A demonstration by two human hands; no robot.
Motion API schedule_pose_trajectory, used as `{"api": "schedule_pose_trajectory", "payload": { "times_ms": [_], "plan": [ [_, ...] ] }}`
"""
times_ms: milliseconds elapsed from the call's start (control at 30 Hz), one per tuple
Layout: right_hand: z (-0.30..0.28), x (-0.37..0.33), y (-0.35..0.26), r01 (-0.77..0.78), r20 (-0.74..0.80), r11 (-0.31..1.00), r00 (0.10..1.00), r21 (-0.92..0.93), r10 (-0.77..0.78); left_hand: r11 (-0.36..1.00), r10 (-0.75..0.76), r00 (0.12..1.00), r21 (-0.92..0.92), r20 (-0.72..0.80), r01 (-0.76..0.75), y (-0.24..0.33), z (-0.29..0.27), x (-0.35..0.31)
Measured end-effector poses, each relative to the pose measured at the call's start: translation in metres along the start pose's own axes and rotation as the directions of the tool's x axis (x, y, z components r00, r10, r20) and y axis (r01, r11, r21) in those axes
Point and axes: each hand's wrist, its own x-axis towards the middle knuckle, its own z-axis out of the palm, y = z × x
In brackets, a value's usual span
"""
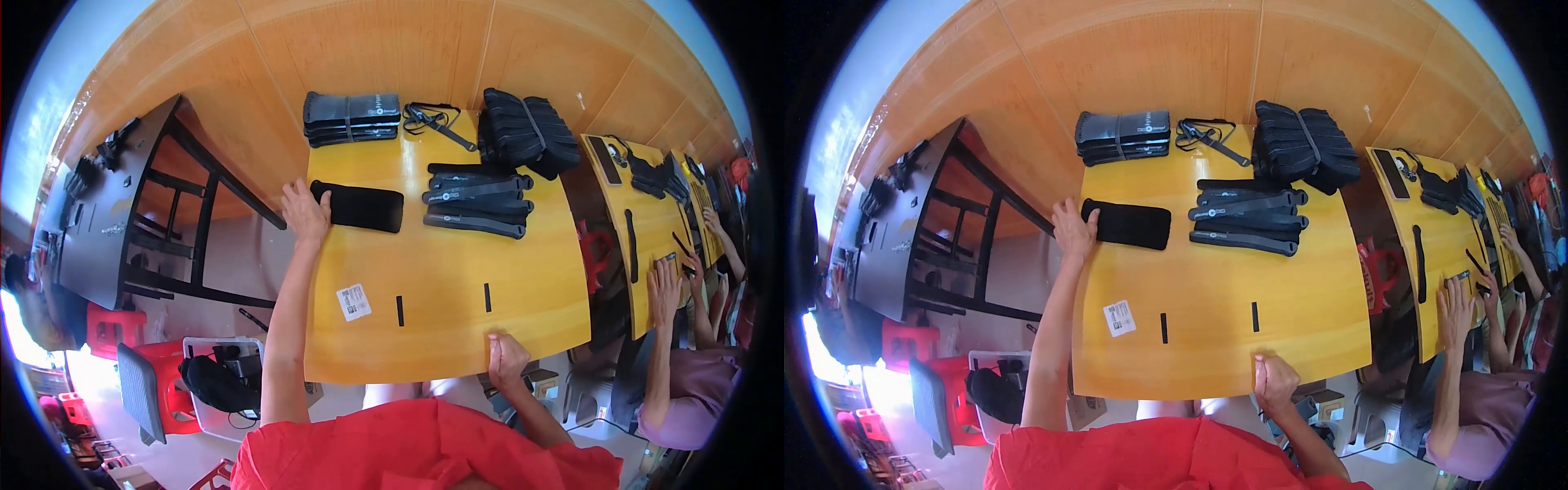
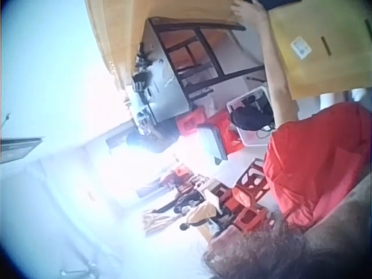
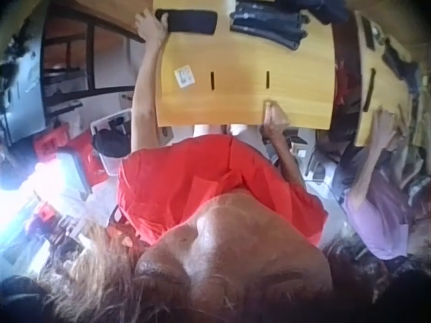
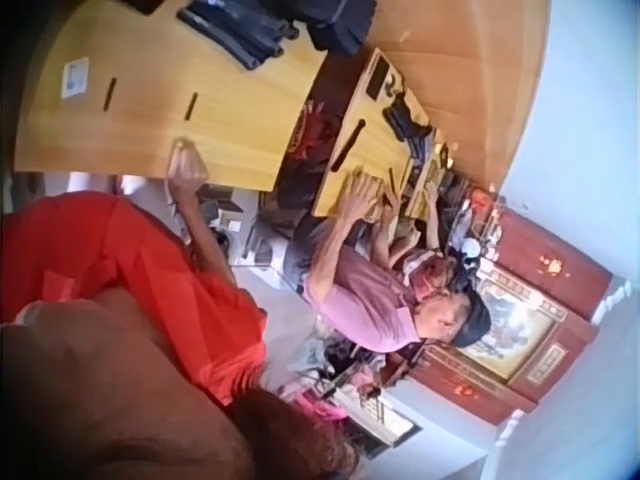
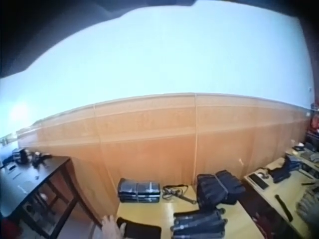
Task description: Manually assembling and organizing black fabric straps and panels on a workshop table.
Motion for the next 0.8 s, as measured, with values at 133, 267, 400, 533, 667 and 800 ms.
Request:
{"api": "schedule_pose_trajectory", "payload": {
  "times_ms": [133,267,400,533,667,800],
  "plan": [
    [0.0,0.001,-0.001,-0.013,-0.001,1.0,1.0,-0.011,0.013,0.947,0.319,0.946,0.066,-0.054,-0.316,0.011,0.007,-0.026],
    [0.001,-0.001,-0.003,-0.022,0.003,1.0,1.0,0.0,0.022,0.884,0.406,0.832,0.066,0.379,-0.462,0.016,0.024,-0.046],
    [0.001,-0.005,-0.002,-0.033,0.002,0.999,0.999,-0.028,0.033,0.915,0.371,0.878,0.04,0.303,-0.401,0.023,0.034,-0.059],
    [0.002,-0.004,-0.001,-0.03,-0.01,0.999,1.0,-0.036,0.03,0.942,0.282,0.931,0.116,0.231,-0.314,0.027,0.033,-0.061],
    [0.003,-0.002,-0.002,-0.01,-0.022,1.0,1.0,-0.024,0.009,0.953,0.234,0.928,0.123,0.29,-0.278,0.027,0.03,-0.055],
    [-0.002,0.001,-0.003,0.005,-0.043,1.0,0.999,0.002,-0.005,0.954,0.267,0.948,0.092,0.171,-0.285,0.033,0.028,-0.055]
  ]
}}
